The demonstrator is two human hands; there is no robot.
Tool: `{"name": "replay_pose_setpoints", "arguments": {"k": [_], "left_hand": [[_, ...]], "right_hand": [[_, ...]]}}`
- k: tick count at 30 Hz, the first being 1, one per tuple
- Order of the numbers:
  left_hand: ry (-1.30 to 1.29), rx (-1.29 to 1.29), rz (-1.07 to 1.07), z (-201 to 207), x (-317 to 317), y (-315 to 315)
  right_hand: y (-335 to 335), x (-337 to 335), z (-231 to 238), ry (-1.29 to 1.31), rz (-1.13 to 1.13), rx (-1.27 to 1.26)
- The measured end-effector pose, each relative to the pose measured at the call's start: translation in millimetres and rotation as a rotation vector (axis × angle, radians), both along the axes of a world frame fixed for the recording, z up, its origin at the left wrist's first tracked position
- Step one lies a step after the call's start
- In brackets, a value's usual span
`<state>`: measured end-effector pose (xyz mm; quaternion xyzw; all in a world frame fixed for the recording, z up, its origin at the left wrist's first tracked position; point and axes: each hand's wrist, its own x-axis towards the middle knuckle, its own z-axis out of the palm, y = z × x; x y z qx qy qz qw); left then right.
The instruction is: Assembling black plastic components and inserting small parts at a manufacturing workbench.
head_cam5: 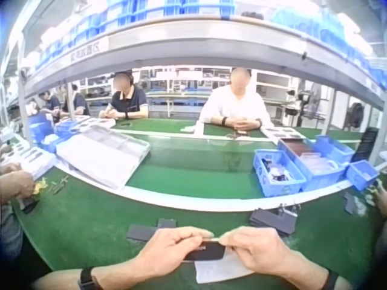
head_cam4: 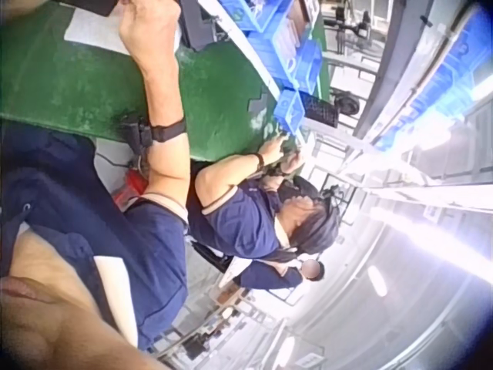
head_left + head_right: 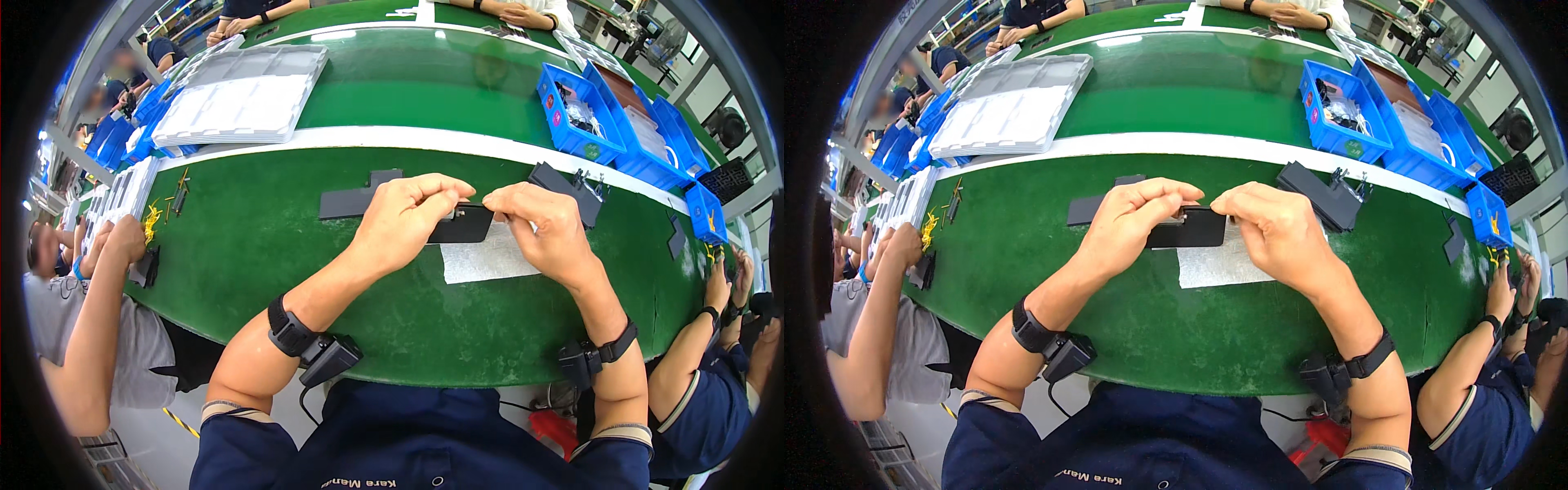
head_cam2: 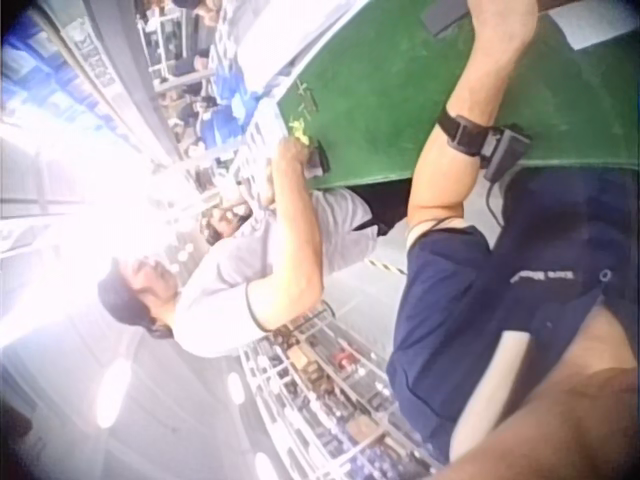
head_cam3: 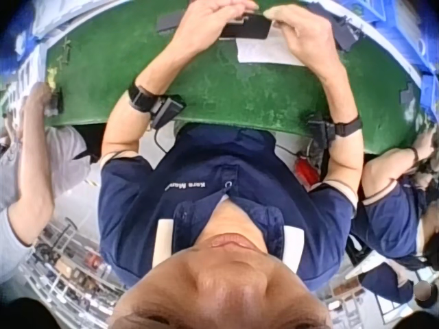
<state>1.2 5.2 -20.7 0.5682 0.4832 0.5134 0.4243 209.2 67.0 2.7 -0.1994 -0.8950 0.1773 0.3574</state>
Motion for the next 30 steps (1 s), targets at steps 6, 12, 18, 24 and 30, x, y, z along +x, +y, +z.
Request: {"name": "replay_pose_setpoints", "arguments": {"k": [6, 12, 18, 24, 30], "left_hand": [[0.31, -0.138, 0.028, 15.2, 2.3, -4.2], [0.327, -0.015, 0.009, 16.7, 4.6, -7.0], [0.378, -0.012, 0.017, 18.2, 4.5, -7.1], [0.556, 0.194, 0.1, 14.0, 10.2, -6.4], [0.69, 0.294, 0.169, 8.7, 12.2, -7.2]], "right_hand": [[-0.3, 3.6, 1.2, 0.108, -0.061, -0.611], [0.3, 9.1, 3.1, 0.009, -0.089, -0.743], [-4.8, 4.3, 5.3, -0.067, -0.106, -0.411], [-8.4, -0.8, 1.1, -0.025, -0.063, 0.068], [-8.7, -7.0, -11.1, 0.044, -0.101, 0.079]]}}
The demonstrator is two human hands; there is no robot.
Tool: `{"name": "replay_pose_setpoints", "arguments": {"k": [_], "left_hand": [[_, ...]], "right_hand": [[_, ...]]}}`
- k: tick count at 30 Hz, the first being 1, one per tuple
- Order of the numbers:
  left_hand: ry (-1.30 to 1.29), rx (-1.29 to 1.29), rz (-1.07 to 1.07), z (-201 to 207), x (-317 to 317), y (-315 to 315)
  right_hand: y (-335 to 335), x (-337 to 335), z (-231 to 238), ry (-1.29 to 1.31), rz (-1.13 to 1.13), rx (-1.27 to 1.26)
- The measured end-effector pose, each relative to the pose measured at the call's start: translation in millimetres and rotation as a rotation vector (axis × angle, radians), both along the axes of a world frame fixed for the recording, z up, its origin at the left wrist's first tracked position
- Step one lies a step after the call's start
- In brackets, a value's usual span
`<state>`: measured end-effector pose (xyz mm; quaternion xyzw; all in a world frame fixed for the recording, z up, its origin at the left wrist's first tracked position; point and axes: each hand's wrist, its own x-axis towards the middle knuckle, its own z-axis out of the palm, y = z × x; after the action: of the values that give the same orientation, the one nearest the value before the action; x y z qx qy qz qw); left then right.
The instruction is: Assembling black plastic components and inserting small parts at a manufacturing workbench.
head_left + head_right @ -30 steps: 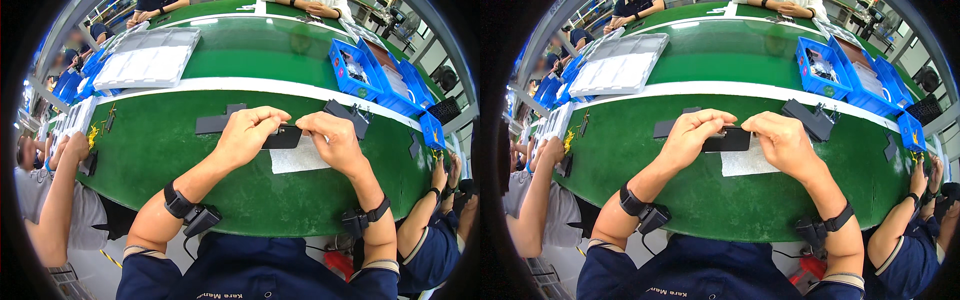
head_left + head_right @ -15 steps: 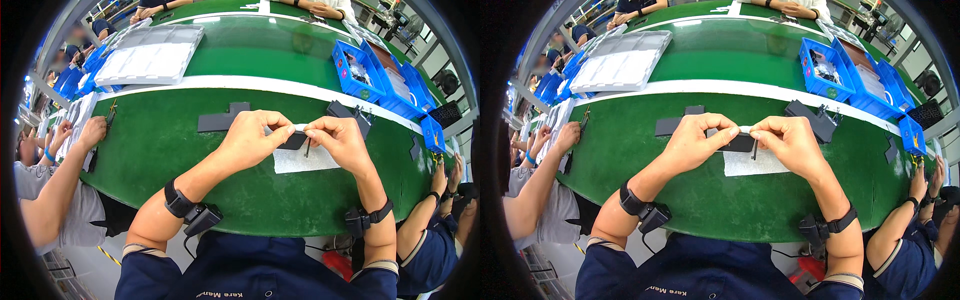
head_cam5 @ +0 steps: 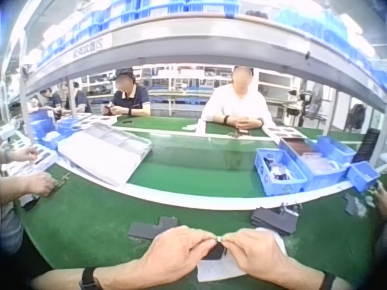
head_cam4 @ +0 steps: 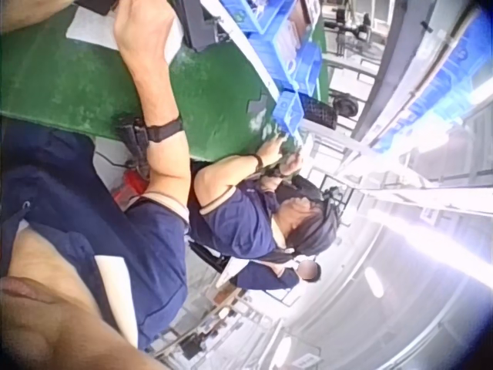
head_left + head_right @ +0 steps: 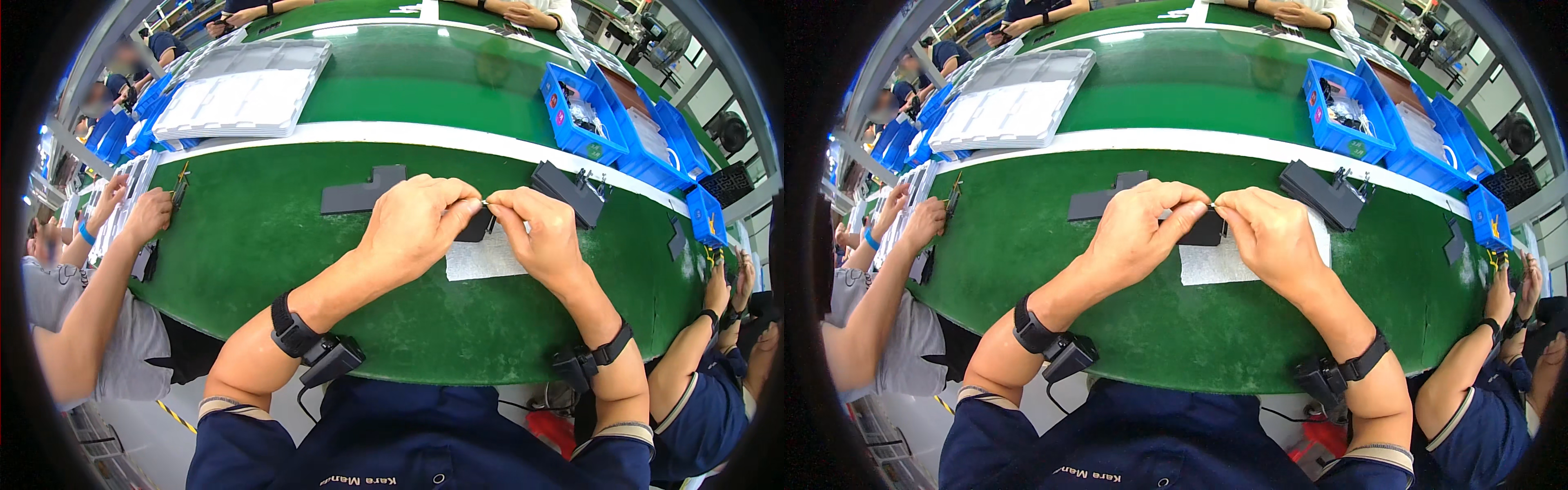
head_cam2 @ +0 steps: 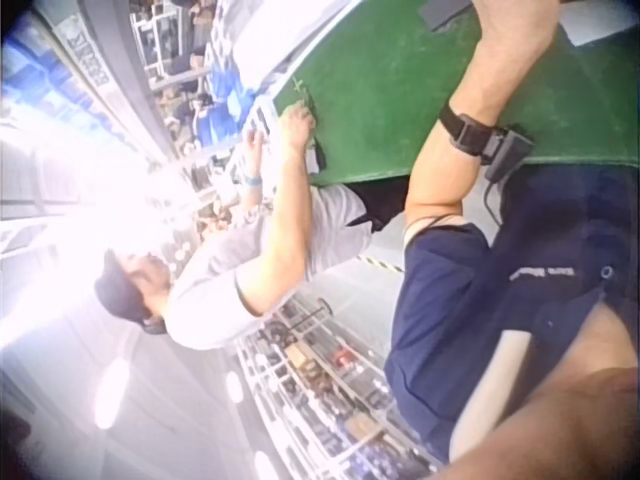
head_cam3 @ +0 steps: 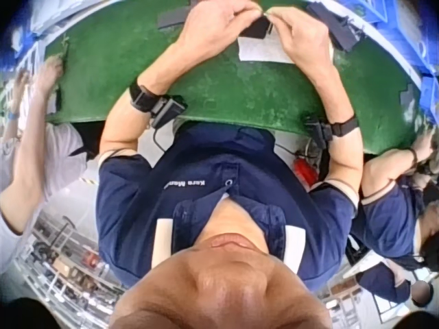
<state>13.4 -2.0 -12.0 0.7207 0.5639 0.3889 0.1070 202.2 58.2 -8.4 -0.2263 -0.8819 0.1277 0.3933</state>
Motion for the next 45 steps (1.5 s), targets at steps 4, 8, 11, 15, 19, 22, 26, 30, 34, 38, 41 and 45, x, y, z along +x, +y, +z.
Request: {"name": "replay_pose_setpoints", "arguments": {"k": [4, 8, 11, 15, 19, 22, 26, 30, 34, 38, 41, 45], "left_hand": [[-0.172, -0.127, -0.03, 7.2, 2.6, -3.4], [-0.206, -0.166, -0.001, 7.7, 2.3, -3.3], [-0.2, -0.156, 0.052, 10.3, 3.8, -3.2], [-0.216, -0.18, 0.082, 9.5, 6.4, -3.3], [-0.23, -0.147, 0.093, 6.9, 7.1, -2.4], [-0.223, -0.168, 0.094, 8.8, 7.4, -2.5], [-0.245, -0.152, 0.08, 7.5, 7.6, -2.3], [-0.241, -0.126, 0.06, 8.1, 9.3, -1.0], [-0.222, -0.149, 0.072, 6.8, 6.6, 0.4], [-0.227, -0.122, -0.059, 6.2, 0.6, 0.5], [-0.224, -0.068, -0.052, 6.3, -5.1, -0.7], [-0.311, -0.331, -0.017, 12.2, -15.8, 0.3]], "right_hand": [[0.7, 3.6, -1.1, 0.049, -0.029, -0.607], [2.0, 1.9, -6.6, 0.119, 0.01, -0.734], [-7.2, -2.7, -1.4, 0.009, -0.124, -0.507], [-9.4, -8.0, -10.8, 0.002, -0.121, -0.133], [-10.8, -10.5, -14.1, -0.02, -0.085, 0.016], [-10.2, -10.5, -12.3, -0.042, -0.063, 0.034], [-10.5, -9.4, -8.5, -0.082, -0.026, 0.062], [-10.4, -11.1, -11.3, -0.039, -0.037, 0.135], [-11.3, -13.9, -11.2, 0.004, -0.04, -0.01], [-7.7, -8.5, -8.3, 0.027, -0.059, -0.351], [-5.3, -4.5, -3.7, 0.009, -0.101, -0.392], [-1.9, -1.2, 2.8, -0.022, -0.105, -0.386]]}}
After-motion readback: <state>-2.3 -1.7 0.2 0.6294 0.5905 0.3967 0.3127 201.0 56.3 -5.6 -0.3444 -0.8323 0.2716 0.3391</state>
